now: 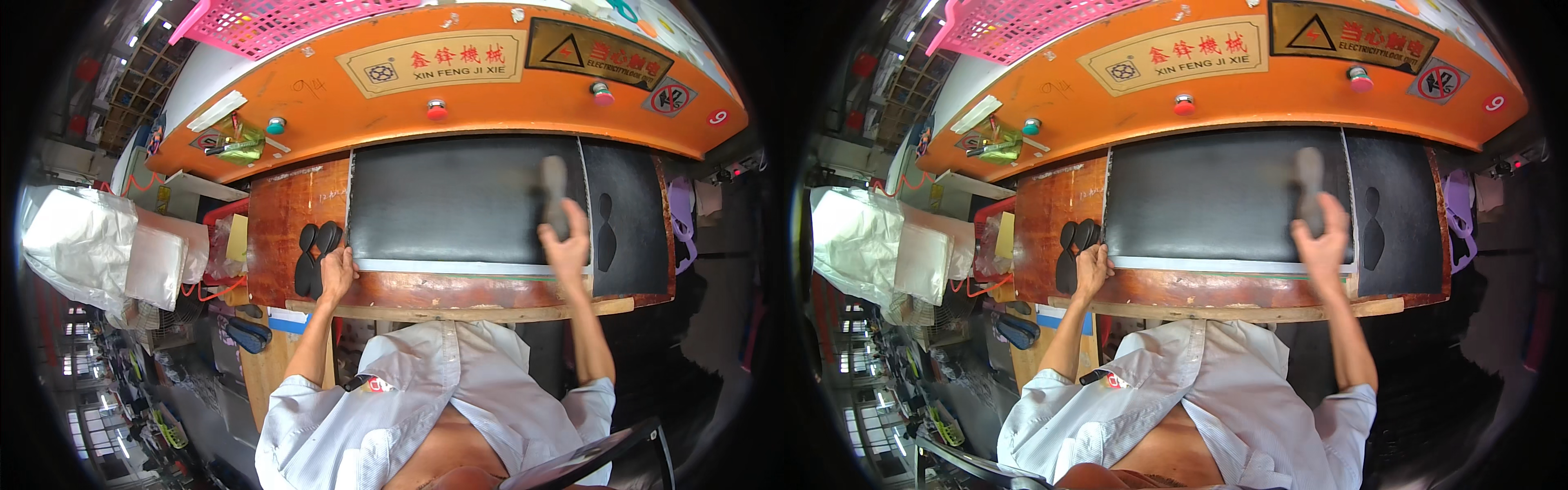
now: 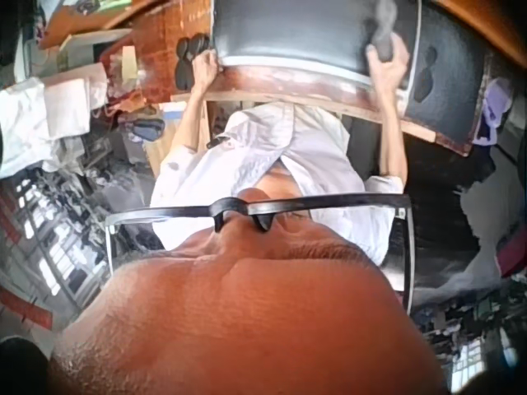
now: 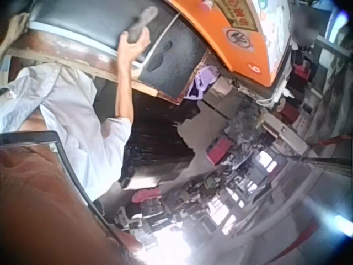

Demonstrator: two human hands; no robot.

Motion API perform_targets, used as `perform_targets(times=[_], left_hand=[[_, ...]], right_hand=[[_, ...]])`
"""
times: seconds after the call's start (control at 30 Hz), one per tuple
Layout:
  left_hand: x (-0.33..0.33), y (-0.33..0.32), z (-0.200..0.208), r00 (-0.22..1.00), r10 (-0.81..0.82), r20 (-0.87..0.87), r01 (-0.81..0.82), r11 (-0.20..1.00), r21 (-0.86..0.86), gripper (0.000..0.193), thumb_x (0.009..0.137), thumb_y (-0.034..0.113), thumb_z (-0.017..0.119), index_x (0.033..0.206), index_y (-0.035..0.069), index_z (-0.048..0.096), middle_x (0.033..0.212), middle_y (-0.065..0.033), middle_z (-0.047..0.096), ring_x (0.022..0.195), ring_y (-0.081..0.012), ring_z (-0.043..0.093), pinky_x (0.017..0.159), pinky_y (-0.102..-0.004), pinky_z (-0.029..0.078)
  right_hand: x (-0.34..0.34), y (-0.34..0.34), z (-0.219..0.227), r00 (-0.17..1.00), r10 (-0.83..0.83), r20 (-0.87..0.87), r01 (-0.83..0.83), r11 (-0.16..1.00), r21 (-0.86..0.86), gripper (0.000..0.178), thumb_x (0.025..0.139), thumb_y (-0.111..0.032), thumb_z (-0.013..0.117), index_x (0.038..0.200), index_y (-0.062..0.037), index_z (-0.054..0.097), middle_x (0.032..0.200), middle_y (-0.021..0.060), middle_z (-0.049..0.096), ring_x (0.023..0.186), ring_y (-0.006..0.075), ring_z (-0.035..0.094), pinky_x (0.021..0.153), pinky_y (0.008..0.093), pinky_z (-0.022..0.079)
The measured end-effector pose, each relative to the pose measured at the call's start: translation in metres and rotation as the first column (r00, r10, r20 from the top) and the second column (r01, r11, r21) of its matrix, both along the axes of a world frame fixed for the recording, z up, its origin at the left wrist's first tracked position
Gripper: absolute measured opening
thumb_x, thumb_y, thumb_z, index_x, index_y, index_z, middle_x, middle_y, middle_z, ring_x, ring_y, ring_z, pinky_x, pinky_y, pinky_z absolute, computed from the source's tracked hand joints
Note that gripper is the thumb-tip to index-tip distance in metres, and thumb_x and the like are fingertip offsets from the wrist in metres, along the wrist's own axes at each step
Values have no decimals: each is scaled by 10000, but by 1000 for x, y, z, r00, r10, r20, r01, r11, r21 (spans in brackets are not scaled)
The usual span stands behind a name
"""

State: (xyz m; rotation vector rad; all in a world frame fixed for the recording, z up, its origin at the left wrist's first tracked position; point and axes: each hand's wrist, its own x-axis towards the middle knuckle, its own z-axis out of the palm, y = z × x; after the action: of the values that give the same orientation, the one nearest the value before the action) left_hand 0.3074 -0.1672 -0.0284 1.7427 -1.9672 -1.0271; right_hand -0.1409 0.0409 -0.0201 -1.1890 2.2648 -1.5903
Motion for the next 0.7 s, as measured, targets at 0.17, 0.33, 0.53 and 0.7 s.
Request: perform_targets(times=[0.17, 0.33, 0.53, 0.7], left_hand=[[5, -12, 5, 987, -129, 97, 134, 990, -48, 427, 1076, 264, 570, 782, -27, 671, 623, -164, 688, 557, -305, 713, 616, -449, 558], [10, -15, -1, 984, -175, 24, 177, 983, -57, 394, 1071, 225, 571, 795, -34, 683, 609, -174, 680, 541, -319, 701, 588, -451, 546], [14, -20, 3, 968, -236, -91, 239, 971, 23, 393, 1091, 203, 558, 822, -59, 672, 611, -135, 680, 516, -215, 706, 506, -368, 545], [18, -22, 1, 958, -269, -102, 272, 962, 21, 341, 1079, 163, 548, 853, -65, 664, 633, -174, 688, 536, -268, 714, 522, -403, 551]], right_hand=[[145, -99, -5, 946, 273, 173, -275, 961, -12, 602, 773, -107, 791, 1331, 32, 613, 1406, 193, 572, 1338, 347, 489, 1167, 458, 397], [243, -163, -11, 941, 321, 111, -323, 946, 1, 577, 789, -110, 795, 1314, 54, 621, 1430, 237, 551, 1332, 379, 479, 1146, 475, 406], [303, -206, -24, 976, 212, -38, -211, 977, 39, 555, 790, -85, 785, 1295, 64, 608, 1428, 275, 520, 1284, 451, 483, 1097, 504, 429], [328, -219, -30, 982, 163, -96, -149, 979, 137, 568, 805, -77, 771, 1325, 45, 579, 1470, 273, 463, 1305, 460, 446, 1115, 530, 394]])
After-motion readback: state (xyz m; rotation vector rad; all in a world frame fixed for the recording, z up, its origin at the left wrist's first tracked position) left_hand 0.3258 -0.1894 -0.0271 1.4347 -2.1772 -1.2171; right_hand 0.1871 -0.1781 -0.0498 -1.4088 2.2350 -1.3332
